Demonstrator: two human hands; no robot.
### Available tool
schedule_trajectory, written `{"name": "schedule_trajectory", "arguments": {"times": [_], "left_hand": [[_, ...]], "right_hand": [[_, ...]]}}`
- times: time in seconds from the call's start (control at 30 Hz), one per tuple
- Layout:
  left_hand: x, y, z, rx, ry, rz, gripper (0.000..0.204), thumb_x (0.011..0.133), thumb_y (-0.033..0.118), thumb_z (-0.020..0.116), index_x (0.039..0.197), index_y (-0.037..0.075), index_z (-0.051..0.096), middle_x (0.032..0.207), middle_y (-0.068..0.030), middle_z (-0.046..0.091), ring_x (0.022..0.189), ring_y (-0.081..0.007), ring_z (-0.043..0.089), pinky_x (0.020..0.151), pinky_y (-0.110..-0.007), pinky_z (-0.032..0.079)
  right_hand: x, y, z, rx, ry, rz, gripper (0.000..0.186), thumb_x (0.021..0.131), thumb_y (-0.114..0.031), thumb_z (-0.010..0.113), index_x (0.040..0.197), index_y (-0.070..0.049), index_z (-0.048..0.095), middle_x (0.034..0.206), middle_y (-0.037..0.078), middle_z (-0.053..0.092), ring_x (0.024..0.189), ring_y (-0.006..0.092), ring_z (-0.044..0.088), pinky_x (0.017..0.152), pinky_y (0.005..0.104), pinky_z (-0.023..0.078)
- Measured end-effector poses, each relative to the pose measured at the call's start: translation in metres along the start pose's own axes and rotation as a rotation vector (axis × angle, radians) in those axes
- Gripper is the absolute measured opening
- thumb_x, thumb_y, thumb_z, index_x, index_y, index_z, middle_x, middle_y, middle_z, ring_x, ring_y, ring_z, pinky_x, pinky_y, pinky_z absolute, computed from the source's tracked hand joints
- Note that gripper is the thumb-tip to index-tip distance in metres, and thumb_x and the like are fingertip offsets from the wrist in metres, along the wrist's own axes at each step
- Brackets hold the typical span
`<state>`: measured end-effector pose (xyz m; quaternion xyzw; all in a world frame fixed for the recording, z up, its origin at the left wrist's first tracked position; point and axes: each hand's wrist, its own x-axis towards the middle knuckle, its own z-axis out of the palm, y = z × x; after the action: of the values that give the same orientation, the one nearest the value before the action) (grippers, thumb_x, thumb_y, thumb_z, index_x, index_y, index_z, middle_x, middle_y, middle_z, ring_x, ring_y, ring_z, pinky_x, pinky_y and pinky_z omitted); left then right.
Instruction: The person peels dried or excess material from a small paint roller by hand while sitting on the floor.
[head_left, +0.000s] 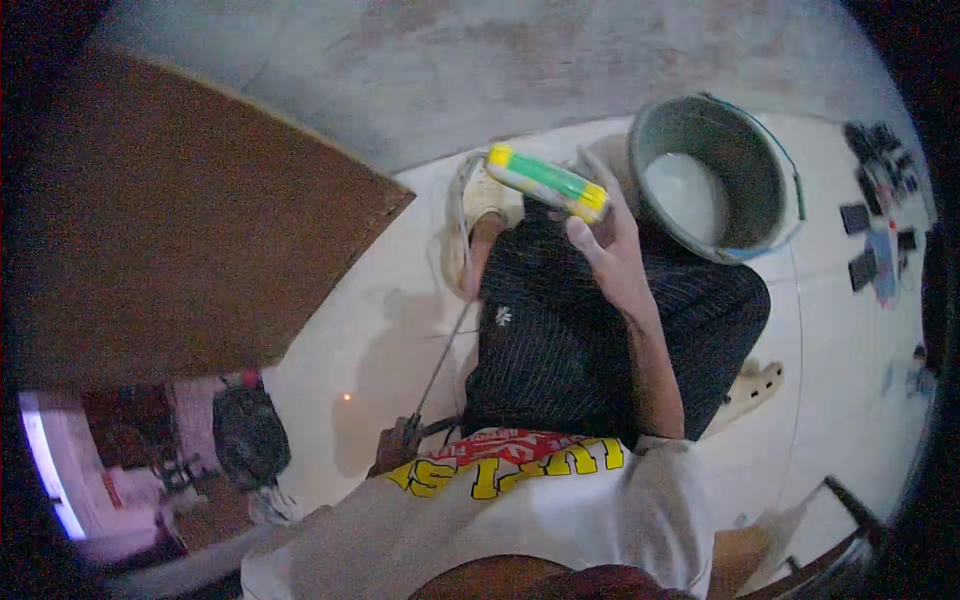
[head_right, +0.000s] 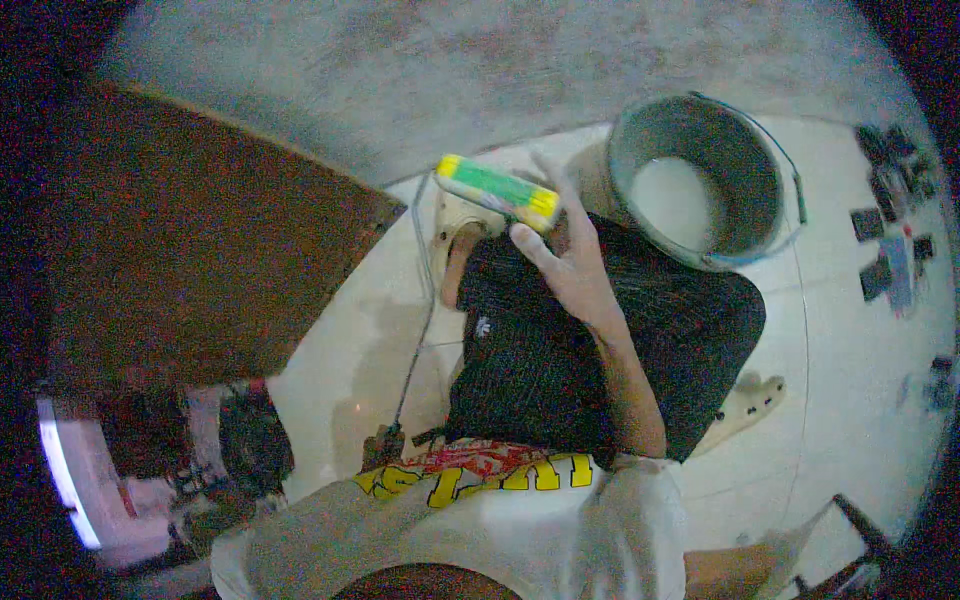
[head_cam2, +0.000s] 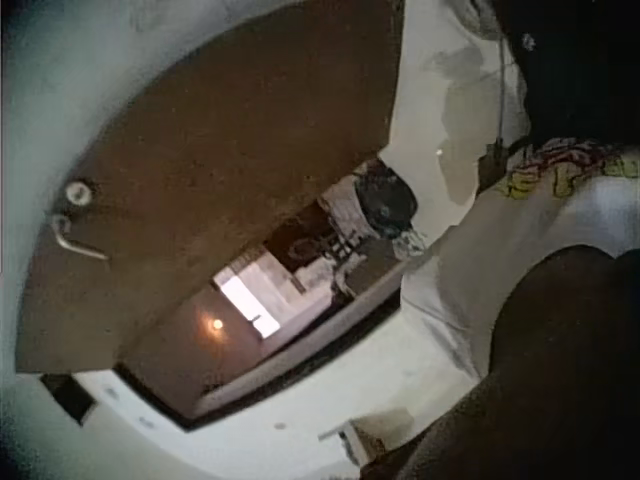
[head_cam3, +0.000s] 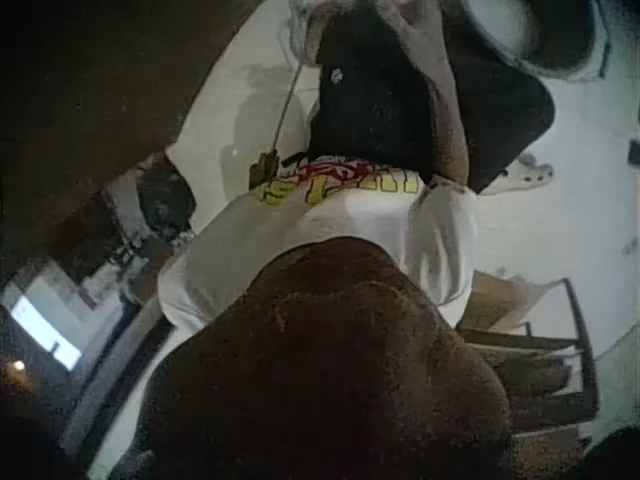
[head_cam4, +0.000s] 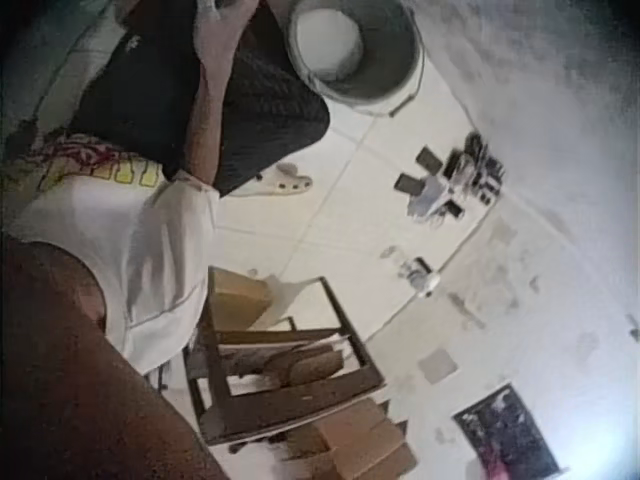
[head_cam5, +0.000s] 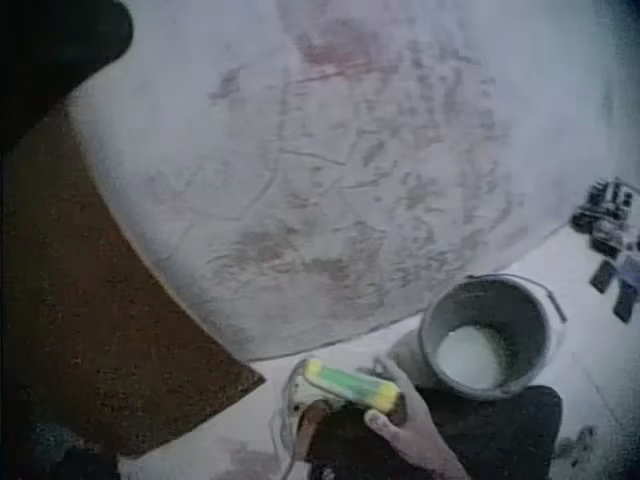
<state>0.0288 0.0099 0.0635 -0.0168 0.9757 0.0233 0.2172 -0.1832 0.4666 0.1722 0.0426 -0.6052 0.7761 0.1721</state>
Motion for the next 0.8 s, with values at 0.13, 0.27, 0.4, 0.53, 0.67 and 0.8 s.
{"name": "schedule_trajectory", "arguments": {"times": [0.13, 0.27, 0.4, 0.53, 0.67, 0.8], "left_hand": [[0.029, 0.019, -0.01, -0.236, -0.016, 0.1, 0.026, 0.088, 0.035, 0.063, 0.095, 0.011, 0.063, 0.076, -0.0135, 0.068, 0.067, -0.0271, 0.069, 0.055, -0.042, 0.051], [0.05, 0.086, -0.051, -0.108, 0.212, 0.409, 0.019, 0.087, 0.02, 0.07, 0.09, 0.007, 0.057, 0.075, -0.0134, 0.067, 0.067, -0.0298, 0.069, 0.063, -0.04, 0.052], [0.06, 0.122, -0.078, -0.703, -0.029, 0.62, 0.022, 0.088, 0.015, 0.07, 0.1, 0.001, 0.06, 0.076, -0.008, 0.067, 0.067, -0.0154, 0.066, 0.063, -0.036, 0.052], [0.063, 0.153, -0.095, -0.784, -0.335, 0.349, 0.02, 0.095, 0.02, 0.06, 0.095, 0.0, 0.062, 0.072, -0.0068, 0.064, 0.061, -0.0133, 0.061, 0.061, -0.033, 0.05], [0.079, 0.17, -0.082, -0.87, -0.391, 0.542, 0.039, 0.102, 0.034, 0.045, 0.097, 0.0, 0.062, 0.067, -0.0042, 0.06, 0.057, -0.0137, 0.057, 0.06, -0.031, 0.049], [0.096, 0.205, -0.091, -1.158, -0.216, 0.665, 0.049, 0.102, 0.045, 0.041, 0.105, -0.001, 0.059, 0.085, -0.0097, 0.064, 0.076, -0.0176, 0.063, 0.063, -0.031, 0.05]], "right_hand": [[0.0, 0.0, -0.015, 0.059, 0.195, 0.03, 0.044, 0.093, -0.02, 0.067, 0.129, -0.004, 0.047, 0.112, 0.008, 0.061, 0.102, 0.0123, 0.059, 0.09, 0.0287, 0.049], [0.002, -0.006, -0.019, 0.583, 0.259, 0.038, 0.041, 0.1, -0.022, 0.056, 0.123, 0.01, 0.046, 0.115, 0.022, 0.06, 0.093, 0.0288, 0.067, 0.082, 0.0448, 0.06], [-0.002, -0.017, -0.026, 0.468, 0.296, 0.011, 0.047, 0.099, -0.027, 0.056, 0.122, 0.012, 0.046, 0.114, 0.025, 0.06, 0.089, 0.0301, 0.068, 0.076, 0.0459, 0.06], [-0.012, -0.016, -0.029, 0.528, 0.144, 0.018, 0.054, 0.096, -0.034, 0.06, 0.124, 0.009, 0.044, 0.111, 0.024, 0.061, 0.084, 0.0315, 0.067, 0.067, 0.0444, 0.059], [-0.016, -0.039, -0.025, 0.452, 0.18, -0.109, 0.041, 0.094, -0.026, 0.063, 0.119, 0.002, 0.047, 0.103, 0.015, 0.062, 0.083, 0.0226, 0.065, 0.072, 0.037, 0.057], [-0.022, -0.054, -0.019, 0.145, 0.22, -0.124, 0.033, 0.089, -0.017, 0.069, 0.113, -0.004, 0.051, 0.096, 0.008, 0.062, 0.081, 0.0156, 0.064, 0.073, 0.0303, 0.055]]}}
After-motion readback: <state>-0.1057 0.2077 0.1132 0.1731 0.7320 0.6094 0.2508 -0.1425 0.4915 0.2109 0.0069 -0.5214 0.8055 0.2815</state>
